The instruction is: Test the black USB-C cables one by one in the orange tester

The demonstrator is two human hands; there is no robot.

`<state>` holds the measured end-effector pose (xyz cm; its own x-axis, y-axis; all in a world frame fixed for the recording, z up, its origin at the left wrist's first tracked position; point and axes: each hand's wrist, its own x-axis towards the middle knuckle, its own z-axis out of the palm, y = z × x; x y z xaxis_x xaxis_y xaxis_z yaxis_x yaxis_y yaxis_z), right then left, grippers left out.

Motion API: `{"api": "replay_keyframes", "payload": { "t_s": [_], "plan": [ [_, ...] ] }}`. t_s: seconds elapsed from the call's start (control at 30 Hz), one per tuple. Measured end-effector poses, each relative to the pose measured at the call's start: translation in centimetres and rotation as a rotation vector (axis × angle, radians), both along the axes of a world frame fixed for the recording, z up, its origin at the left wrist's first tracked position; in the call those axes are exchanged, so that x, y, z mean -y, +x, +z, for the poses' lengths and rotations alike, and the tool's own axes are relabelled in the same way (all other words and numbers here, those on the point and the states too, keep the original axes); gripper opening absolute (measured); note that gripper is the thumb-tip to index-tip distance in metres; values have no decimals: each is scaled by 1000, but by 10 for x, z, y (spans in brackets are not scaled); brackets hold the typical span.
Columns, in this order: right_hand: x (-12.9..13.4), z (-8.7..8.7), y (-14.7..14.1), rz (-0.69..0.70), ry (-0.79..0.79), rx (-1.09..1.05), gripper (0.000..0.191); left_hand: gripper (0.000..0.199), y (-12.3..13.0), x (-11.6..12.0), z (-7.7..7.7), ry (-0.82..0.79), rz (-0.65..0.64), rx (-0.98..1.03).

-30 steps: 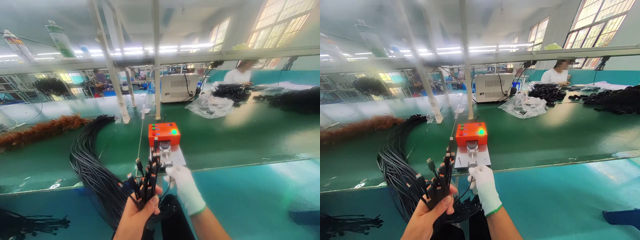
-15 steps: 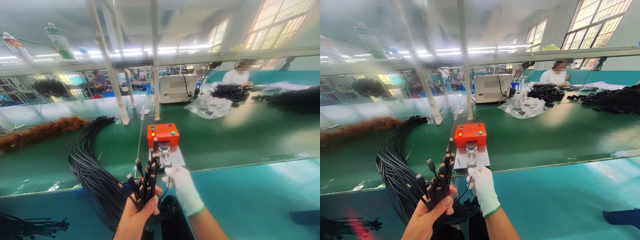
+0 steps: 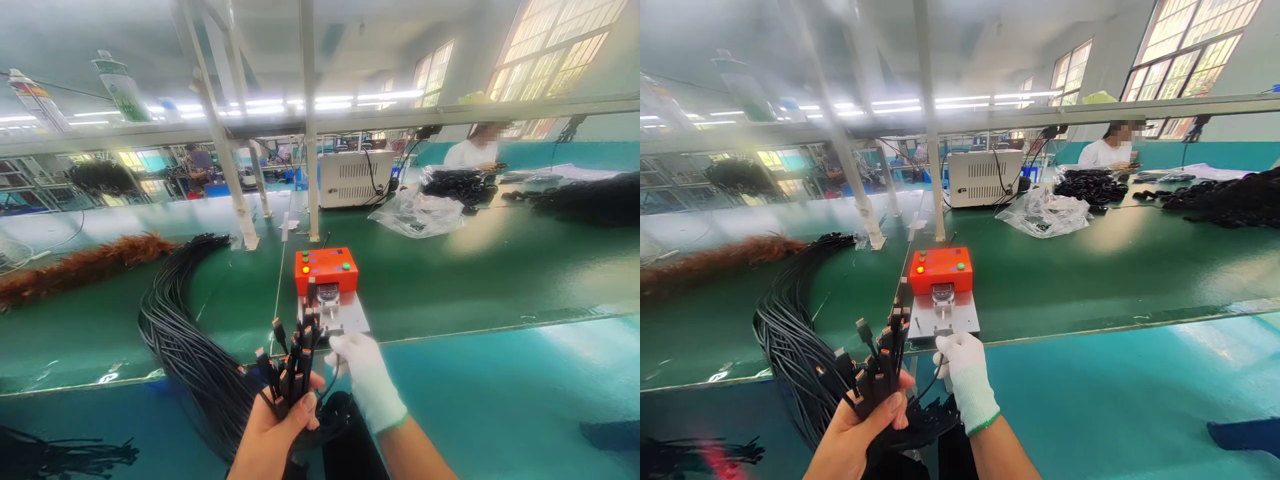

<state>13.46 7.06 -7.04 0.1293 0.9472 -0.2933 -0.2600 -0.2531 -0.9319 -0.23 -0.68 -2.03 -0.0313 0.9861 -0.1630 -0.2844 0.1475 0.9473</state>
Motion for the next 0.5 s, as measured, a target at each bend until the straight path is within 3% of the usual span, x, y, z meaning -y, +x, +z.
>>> {"api": "replay_keyframes", "payload": {
  "t_s": [0.2,0.3,0.5],
  "plan": [
    [17,6,3,42,-32,131,19,34,-3,-1,-9,5,-19,-21],
    [27,16,5,30,51,204,17,33,-2,-1,-9,-2,-10,-42],
    [20,15,3,163,10,-76,21,33,-1,2,-4,-7,4,-42]
  ]
}}
